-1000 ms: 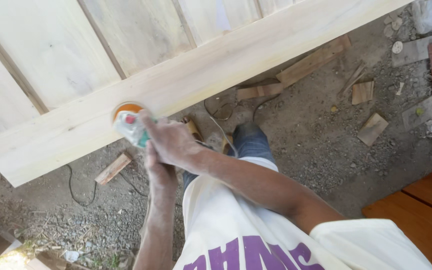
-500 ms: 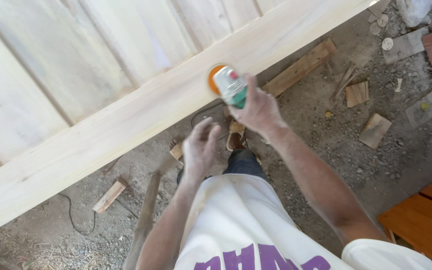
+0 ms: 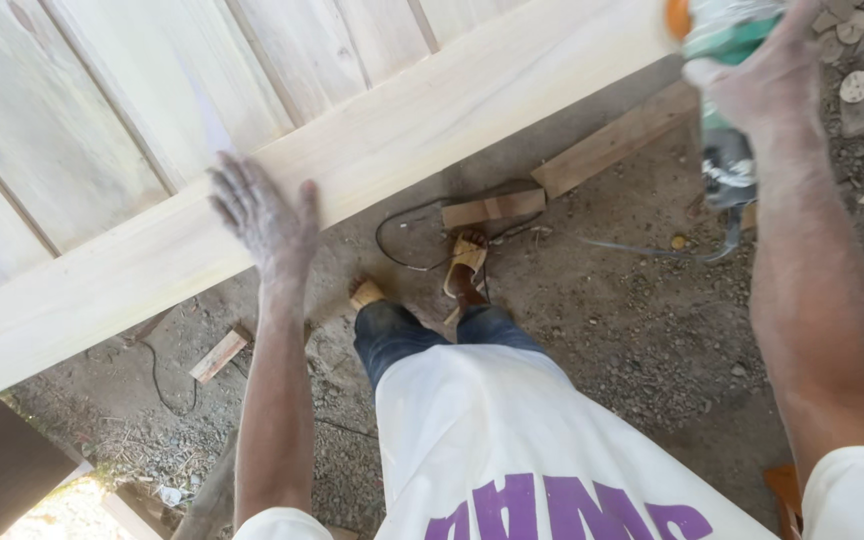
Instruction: The person uses a power sander to smooth the surface of a wooden door, moving the tool along the planks and joints while stabilizing the door by hand.
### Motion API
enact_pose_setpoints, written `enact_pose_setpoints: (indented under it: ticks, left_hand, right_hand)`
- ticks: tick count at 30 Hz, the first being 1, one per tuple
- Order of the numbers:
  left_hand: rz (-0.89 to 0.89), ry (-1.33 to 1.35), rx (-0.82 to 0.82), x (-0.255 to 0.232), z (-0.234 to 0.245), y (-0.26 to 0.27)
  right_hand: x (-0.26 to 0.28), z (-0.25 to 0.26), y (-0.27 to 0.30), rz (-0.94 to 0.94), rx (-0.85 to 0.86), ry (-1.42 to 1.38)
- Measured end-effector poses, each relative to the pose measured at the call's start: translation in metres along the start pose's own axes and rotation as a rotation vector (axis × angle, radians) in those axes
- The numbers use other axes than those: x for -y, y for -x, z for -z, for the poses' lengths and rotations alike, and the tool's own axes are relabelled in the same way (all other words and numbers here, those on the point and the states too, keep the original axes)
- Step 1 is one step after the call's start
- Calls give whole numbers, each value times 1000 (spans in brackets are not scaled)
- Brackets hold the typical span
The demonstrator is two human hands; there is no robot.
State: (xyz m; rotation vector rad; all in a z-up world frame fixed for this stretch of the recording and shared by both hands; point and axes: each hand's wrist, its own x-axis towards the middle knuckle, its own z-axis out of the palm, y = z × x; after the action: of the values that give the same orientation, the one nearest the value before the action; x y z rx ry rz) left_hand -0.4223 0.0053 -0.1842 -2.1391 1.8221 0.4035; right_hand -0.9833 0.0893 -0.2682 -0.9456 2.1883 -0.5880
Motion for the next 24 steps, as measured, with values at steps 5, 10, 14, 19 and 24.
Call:
enact_pose_setpoints:
  ticks: [5, 10, 14, 19, 24]
  left_hand:
    - [-181, -53, 15, -65, -21, 6]
    - [-308, -6, -47, -94, -36, 12]
    - [-355, 9, -152, -90, -46, 7]
    - [-413, 94, -322, -77, -59, -5]
    - [-364, 153, -395, -76, -62, -1]
  right_hand:
    - [-35, 20, -43, 220, -83, 76]
    - [1, -6, -14, 158, 20, 36]
    - [76, -56, 41, 222, 165, 170]
    - [150, -112, 109, 415, 271, 248]
    - [159, -127, 111, 512, 268, 192]
